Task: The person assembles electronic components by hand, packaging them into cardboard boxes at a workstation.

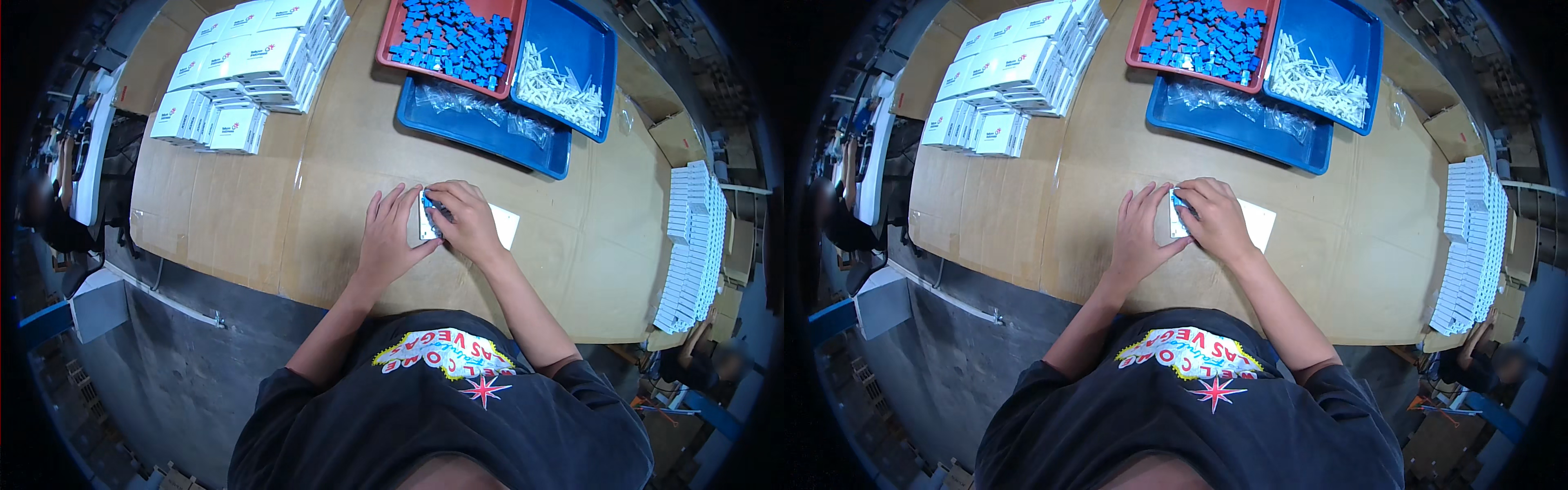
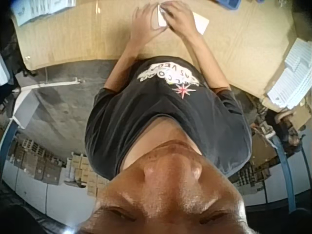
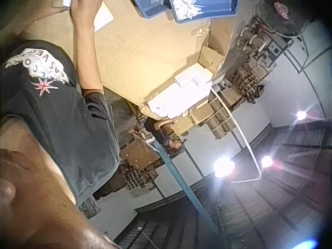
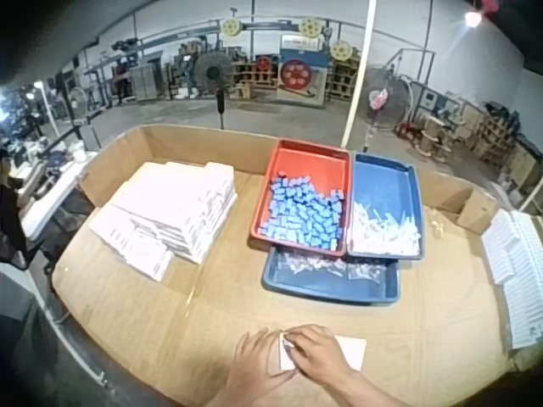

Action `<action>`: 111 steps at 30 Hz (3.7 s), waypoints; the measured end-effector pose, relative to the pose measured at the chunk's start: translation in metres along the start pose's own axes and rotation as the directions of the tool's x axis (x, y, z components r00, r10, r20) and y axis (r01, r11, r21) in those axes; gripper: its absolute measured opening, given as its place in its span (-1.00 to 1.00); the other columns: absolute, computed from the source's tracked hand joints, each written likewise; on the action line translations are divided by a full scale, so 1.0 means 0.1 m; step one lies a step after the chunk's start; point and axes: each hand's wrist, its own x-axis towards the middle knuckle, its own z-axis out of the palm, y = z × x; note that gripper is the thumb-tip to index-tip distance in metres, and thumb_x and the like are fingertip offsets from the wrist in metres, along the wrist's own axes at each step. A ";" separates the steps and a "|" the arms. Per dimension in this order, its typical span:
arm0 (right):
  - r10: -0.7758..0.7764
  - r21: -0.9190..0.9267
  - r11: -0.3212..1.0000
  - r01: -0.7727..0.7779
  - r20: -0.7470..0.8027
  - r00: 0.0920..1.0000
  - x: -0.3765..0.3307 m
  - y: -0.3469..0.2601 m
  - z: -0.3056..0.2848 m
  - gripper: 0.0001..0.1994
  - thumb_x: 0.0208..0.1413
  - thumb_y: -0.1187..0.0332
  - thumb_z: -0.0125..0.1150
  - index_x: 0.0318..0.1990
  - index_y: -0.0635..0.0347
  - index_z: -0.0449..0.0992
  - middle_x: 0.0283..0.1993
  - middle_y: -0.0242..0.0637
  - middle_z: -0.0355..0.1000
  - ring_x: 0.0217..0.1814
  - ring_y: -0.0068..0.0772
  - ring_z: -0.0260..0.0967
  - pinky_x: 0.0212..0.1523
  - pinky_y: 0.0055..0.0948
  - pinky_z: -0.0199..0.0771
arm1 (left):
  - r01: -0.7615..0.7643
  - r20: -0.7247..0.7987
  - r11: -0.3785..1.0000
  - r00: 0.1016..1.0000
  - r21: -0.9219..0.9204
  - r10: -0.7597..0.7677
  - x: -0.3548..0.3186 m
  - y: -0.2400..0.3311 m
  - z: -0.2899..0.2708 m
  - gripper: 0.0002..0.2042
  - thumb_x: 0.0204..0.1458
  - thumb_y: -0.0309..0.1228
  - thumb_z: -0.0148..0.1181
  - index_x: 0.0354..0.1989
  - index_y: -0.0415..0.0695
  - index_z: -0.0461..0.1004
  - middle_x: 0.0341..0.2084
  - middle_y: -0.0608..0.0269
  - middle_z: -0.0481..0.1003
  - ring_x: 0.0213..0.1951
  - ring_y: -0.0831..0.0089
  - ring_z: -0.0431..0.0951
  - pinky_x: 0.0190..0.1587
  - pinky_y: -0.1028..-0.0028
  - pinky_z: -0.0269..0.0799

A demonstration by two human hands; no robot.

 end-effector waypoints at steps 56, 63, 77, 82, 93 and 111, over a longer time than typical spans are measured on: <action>0.310 -0.178 0.932 -0.317 -0.068 0.948 -0.87 0.19 -0.66 -0.30 0.01 0.24 0.56 0.35 0.10 0.45 0.38 -0.05 0.33 0.35 0.02 0.34 0.28 -0.08 0.43 | 0.231 0.300 -0.195 0.798 -0.953 -0.522 0.05 0.44 0.00 -0.39 0.47 0.03 -0.36 0.39 -0.22 0.27 0.11 0.02 0.50 0.11 0.21 0.54 0.27 0.11 0.39; 0.432 0.990 -0.140 -0.001 0.062 0.899 -0.51 -0.05 -1.22 -0.32 0.44 0.03 0.04 0.60 -0.06 0.00 0.51 0.10 0.18 0.49 0.14 0.26 0.40 0.24 0.31 | 0.407 0.582 -0.496 0.767 -0.767 -0.270 0.00 0.53 -0.06 -0.23 0.38 0.29 -0.44 0.39 -0.10 0.33 0.14 0.05 0.52 0.06 0.15 0.58 0.15 0.12 0.50; 0.388 0.950 0.120 -0.289 0.223 0.894 -0.29 -0.03 -0.95 -0.42 0.50 -0.01 -0.08 0.51 0.10 0.17 0.35 0.01 0.40 0.37 -0.15 0.42 0.33 -0.10 0.47 | 0.505 0.698 -0.639 0.713 -0.580 -0.071 0.02 0.76 -0.03 -0.20 0.38 0.30 -0.45 0.41 -0.16 0.29 0.16 0.00 0.52 0.08 0.10 0.60 0.17 0.09 0.52; 0.309 0.852 0.397 -0.342 0.227 0.924 -0.23 -0.05 -0.84 -0.55 0.50 0.17 0.03 0.41 0.17 0.37 0.29 -0.19 0.46 0.32 -0.38 0.42 0.28 -0.36 0.43 | 0.512 0.713 -0.648 0.698 -0.564 -0.068 0.02 0.85 -0.04 -0.20 0.39 0.29 -0.43 0.40 -0.19 0.30 0.14 -0.01 0.53 0.11 0.10 0.60 0.19 0.08 0.52; 0.233 0.676 0.580 -0.455 0.397 0.888 -0.23 -0.08 -0.76 -0.59 0.43 0.22 0.12 0.32 0.21 0.50 0.26 -0.26 0.50 0.26 -0.43 0.42 0.26 -0.36 0.43 | 0.467 0.683 -0.675 0.727 -0.571 -0.075 0.00 0.84 0.04 -0.31 0.41 0.27 -0.40 0.37 -0.02 0.31 0.18 0.12 0.50 0.15 0.10 0.57 0.21 0.03 0.50; 0.131 0.582 0.690 -0.431 0.485 0.865 -0.23 0.08 -0.59 -0.57 0.47 0.18 0.08 0.32 0.25 0.50 0.25 -0.21 0.47 0.30 -0.35 0.39 0.33 -0.34 0.36 | 0.518 0.759 -0.622 0.619 -0.587 -0.201 -0.01 0.85 0.13 -0.19 0.33 0.39 -0.62 0.43 0.04 0.21 0.29 0.12 0.36 0.23 0.16 0.47 0.27 -0.02 0.42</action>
